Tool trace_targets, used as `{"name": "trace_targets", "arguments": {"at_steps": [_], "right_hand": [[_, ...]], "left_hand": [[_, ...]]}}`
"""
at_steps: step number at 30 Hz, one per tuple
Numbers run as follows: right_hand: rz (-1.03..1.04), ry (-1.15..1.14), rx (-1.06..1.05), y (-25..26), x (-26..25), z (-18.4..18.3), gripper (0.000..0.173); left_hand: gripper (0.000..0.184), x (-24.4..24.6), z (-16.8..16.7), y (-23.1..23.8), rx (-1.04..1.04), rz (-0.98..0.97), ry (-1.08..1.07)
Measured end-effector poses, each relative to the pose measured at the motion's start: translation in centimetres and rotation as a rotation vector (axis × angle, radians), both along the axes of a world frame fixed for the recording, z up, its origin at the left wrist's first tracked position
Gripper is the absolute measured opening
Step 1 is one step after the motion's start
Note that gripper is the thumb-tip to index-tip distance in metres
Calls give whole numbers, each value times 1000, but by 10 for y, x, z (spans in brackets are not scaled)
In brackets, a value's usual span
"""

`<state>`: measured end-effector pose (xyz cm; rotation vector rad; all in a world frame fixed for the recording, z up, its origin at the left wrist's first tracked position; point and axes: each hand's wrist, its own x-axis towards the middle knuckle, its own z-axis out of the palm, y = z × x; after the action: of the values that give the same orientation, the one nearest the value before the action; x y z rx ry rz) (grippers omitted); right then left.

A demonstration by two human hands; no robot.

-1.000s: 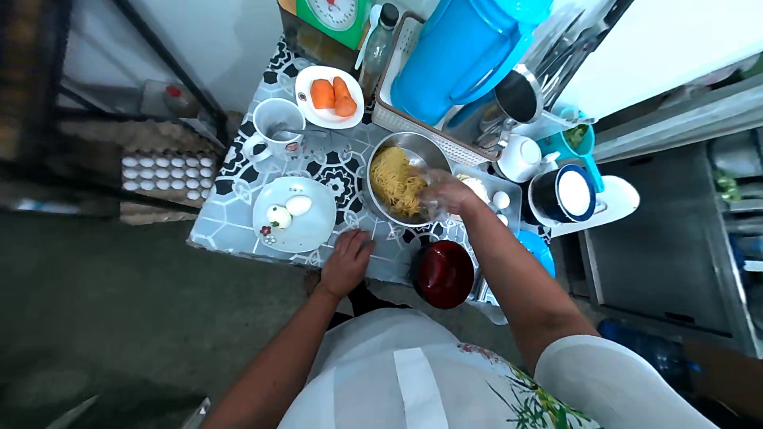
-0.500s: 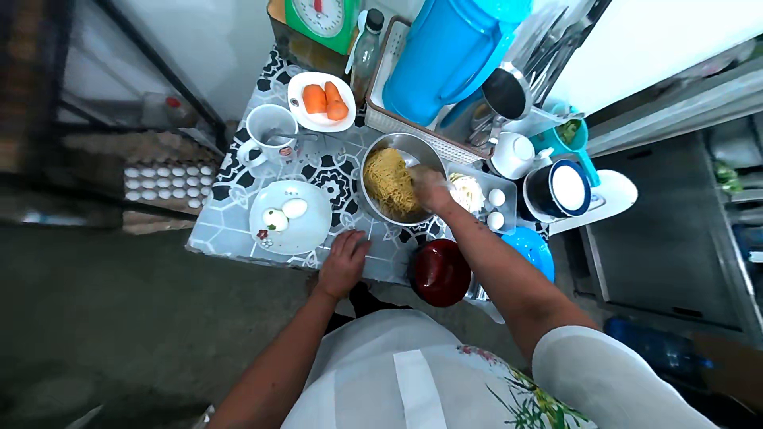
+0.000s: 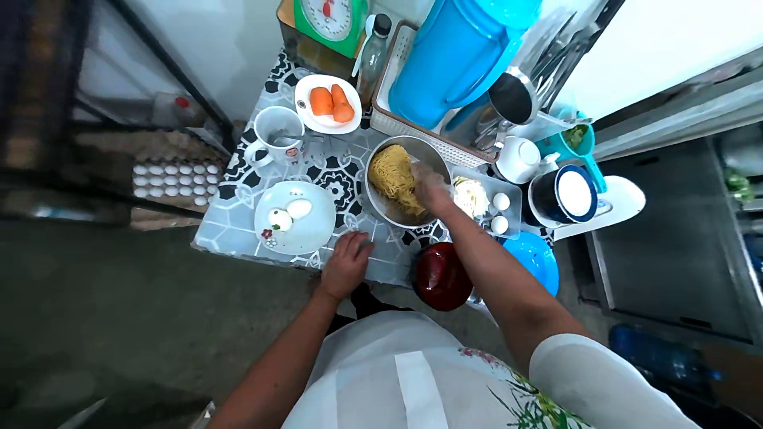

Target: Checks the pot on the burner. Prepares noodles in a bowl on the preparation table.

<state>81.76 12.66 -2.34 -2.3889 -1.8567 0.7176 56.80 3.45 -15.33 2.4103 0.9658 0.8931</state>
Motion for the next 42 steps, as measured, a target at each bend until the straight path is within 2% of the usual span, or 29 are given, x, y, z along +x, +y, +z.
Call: {"name": "trace_targets", "arguments": {"at_steps": [5,8,9,11,12,14,16,19,21,26,30,32,33,35,37,40,42], "right_hand": [[-185,99,68,8,17,6,35],[-356,378,177,10,18,11,31],[-388,494,200,9,18,12,33],[-362,613,219,6,19,14,53],[-301,568,199,4,18,15,66],[-139,280,94,1,2,15,92],[-50,-48,-33,0,-24,2,98],[-142,-218,-20,5,-42,-21,85],[-148,-174,15,12,-32,-23,76],[-92,147,162,17,20,-18,49],[-295,557,115,10,32,-13,51],[-332,645,64,9,28,0,52],[-324,580,60,11,24,5,57],[-266,301,73,14,5,6,62],[-187,47,49,15,-17,-5,64],[-93,13,120,14,-25,-15,53],[-42,51,180,18,-12,-17,40]], "left_hand": [[23,1,-2,0,-13,-8,-7],[22,1,-1,1,11,-5,-3],[22,1,-2,1,16,-1,-6],[22,2,-3,1,20,3,-9],[22,1,-3,0,18,2,-12],[22,1,-4,0,13,0,-16],[23,1,-3,1,1,-7,-23],[24,1,1,2,-16,-24,-11],[23,-1,3,2,-28,-34,1],[23,1,-2,2,10,-22,-7],[22,-2,1,4,-30,-39,-53],[23,0,11,8,-78,-35,-130],[24,3,21,12,-78,-20,-150],[24,14,49,26,-52,-5,-125],[26,30,79,49,-60,-20,-52],[34,60,116,97,-34,-57,131],[40,82,125,126,-12,-121,301]]}}
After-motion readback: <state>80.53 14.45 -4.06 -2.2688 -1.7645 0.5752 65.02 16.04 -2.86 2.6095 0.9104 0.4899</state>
